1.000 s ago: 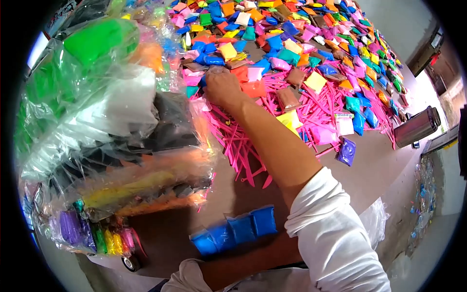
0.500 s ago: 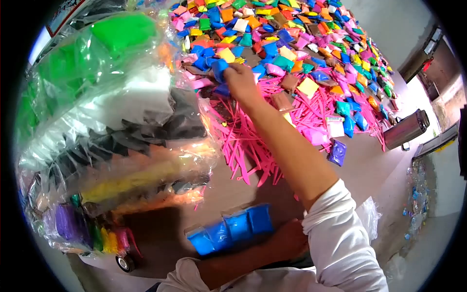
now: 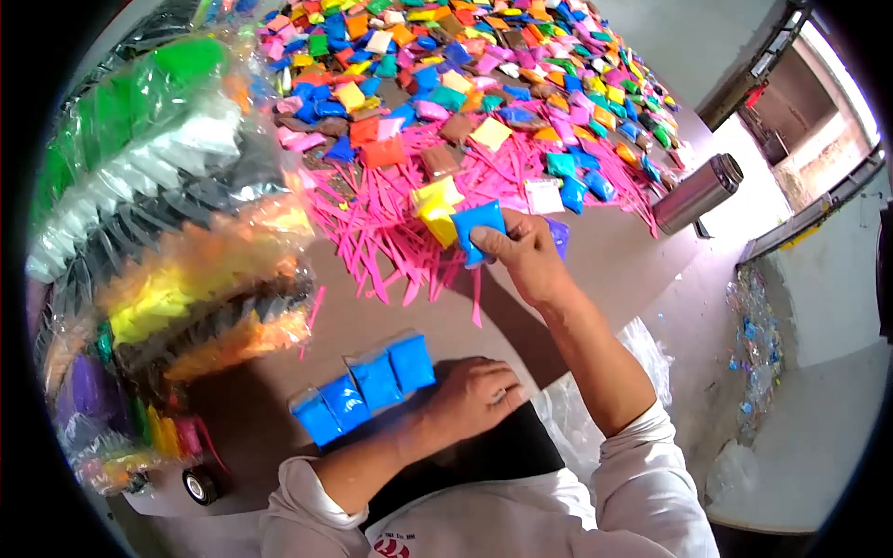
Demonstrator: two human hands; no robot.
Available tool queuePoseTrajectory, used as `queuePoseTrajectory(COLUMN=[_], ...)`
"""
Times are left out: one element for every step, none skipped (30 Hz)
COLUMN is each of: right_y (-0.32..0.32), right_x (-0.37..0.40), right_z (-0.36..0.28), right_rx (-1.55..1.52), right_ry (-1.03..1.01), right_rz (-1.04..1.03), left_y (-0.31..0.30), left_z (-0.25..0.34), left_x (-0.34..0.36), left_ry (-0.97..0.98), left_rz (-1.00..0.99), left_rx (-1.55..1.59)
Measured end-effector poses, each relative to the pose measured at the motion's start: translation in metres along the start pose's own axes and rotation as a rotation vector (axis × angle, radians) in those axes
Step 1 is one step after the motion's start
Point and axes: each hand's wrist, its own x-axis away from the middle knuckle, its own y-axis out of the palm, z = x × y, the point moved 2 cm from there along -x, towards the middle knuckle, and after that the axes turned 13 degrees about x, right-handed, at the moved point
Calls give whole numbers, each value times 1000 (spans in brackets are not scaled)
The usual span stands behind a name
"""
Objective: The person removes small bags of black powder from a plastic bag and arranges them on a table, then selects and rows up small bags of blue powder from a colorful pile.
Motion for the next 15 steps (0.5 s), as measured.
queuePoseTrajectory(right_y=[-3,-6,-9,-13,-15,-14,-11,-9,-12,-8,-6,-4,-3,-1,-2], right_x=[16,34,52,66,77,91,108,124,137,147,155,160,164,166,166], right_z=[4,3,-1,-3,-1,2,7,12,16,18,18,15,10,12,15], right_rx=[24,25,252,480,563,557,542,524,581,561,572,589,568,567,480], right_ry=[-44,-28,-22,-22,-345,-339,-297,-254,-301,-297,-274,-253,-204,-201,-194], right_rz=[33,32,51,65,54,34,22,7,-64,-88,-50,-5,12,8,53], left_y=[-3,-6,-7,-7,-8,-10,-11,-10,-9,-10,-10,-9,-5,-5,-4], left_z=[2,6,6,5,7,8,8,6,4,6,9,11,0,0,0], left_x=[-1,-1,-1,1,0,0,2,3,5,6,4,2,4,6,5], left_ry=[-33,-69,-89,-175,-167,-162,-180,-256,-327,-347,-318,-284,-225,-229,-176], left_rz=[1,3,-5,12,31,59,83,61,38,62,38,8,-3,0,26], left_rx=[9,19,46,131,181,229,234,342,448,449,402,354,237,240,270])
